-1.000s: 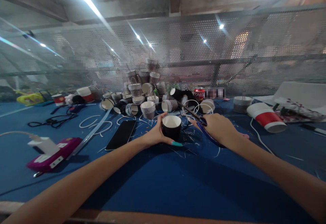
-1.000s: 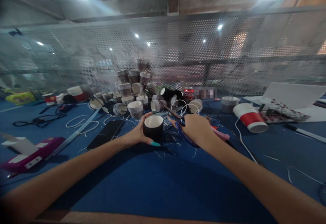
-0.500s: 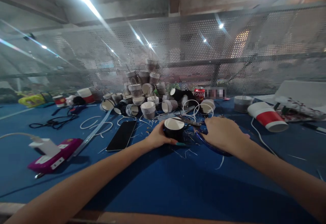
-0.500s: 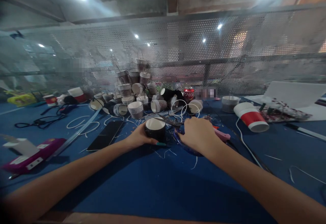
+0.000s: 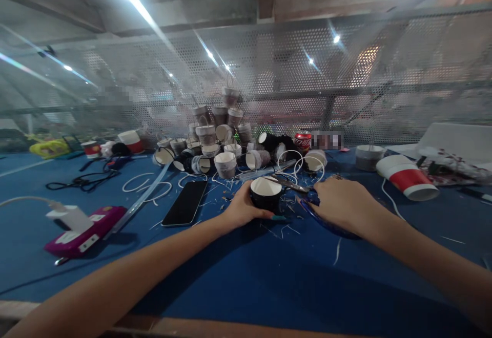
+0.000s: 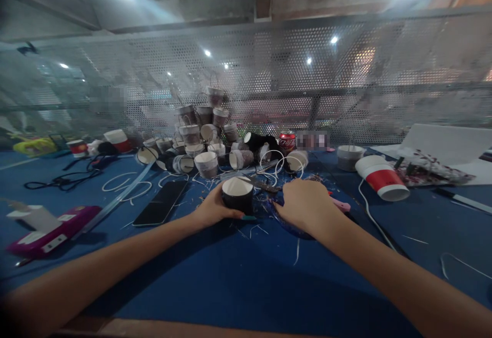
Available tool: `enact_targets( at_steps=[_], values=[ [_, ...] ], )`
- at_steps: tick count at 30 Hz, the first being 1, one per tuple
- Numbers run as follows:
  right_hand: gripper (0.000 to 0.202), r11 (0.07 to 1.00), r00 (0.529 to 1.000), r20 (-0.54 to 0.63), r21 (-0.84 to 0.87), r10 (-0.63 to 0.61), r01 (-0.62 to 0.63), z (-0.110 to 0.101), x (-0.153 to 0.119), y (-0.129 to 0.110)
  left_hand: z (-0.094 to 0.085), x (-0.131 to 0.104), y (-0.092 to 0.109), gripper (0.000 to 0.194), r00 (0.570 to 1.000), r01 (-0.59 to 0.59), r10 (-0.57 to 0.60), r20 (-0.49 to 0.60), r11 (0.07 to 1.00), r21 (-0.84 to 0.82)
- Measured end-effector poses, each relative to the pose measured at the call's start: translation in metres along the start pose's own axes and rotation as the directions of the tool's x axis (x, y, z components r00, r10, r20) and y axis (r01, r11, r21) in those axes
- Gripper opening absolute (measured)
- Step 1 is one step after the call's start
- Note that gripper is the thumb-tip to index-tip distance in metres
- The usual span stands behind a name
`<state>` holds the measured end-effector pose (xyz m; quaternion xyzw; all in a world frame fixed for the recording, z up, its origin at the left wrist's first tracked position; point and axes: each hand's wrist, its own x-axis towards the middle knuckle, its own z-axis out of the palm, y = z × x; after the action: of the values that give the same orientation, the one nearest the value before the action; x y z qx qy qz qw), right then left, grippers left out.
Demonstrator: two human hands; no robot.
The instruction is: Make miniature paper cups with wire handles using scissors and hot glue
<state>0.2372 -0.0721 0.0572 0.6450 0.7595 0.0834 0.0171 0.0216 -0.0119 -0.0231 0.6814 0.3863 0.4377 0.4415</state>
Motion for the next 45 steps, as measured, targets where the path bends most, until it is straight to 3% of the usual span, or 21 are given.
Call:
enact_targets(
  at_steps=[10, 17, 20, 25, 34, 45],
  values=[
    [0.055, 0.997, 0.997, -0.016, -0.023, -0.076, 0.076, 0.006, 0.009, 0.001, -0.007, 0.000, -0.004, 0.090, 0.999, 0.026, -0.027, 0.022, 0.999, 0.041],
    [0.052, 0.994, 0.995, 0.007, -0.053, -0.100, 0.100, 0.007, 0.013, 0.004, -0.009, 0.001, 0.006, 0.087, 0.997, 0.027, -0.034, 0.073, 0.995, 0.100],
    [0.038, 0.994, 0.994, -0.045, -0.049, -0.103, 0.101, 0.008, 0.017, 0.008, -0.010, 0.001, 0.009, 0.086, 0.996, 0.026, -0.035, 0.085, 0.994, 0.109],
    [0.021, 0.983, 0.987, -0.070, 0.102, -0.143, 0.149, 0.008, 0.022, 0.015, -0.009, 0.001, 0.006, 0.084, 0.997, 0.020, -0.027, 0.078, 0.996, 0.086],
    [0.048, 0.987, 0.981, -0.115, -0.023, -0.158, 0.156, 0.014, 0.021, 0.015, -0.006, -0.001, 0.014, 0.077, 0.992, 0.021, -0.025, 0.123, 0.999, 0.028],
    [0.049, 0.987, 0.986, -0.068, -0.064, -0.150, 0.146, 0.019, 0.024, 0.014, -0.012, 0.001, 0.012, 0.083, 0.988, 0.037, -0.039, 0.149, 0.999, 0.018]
  ],
)
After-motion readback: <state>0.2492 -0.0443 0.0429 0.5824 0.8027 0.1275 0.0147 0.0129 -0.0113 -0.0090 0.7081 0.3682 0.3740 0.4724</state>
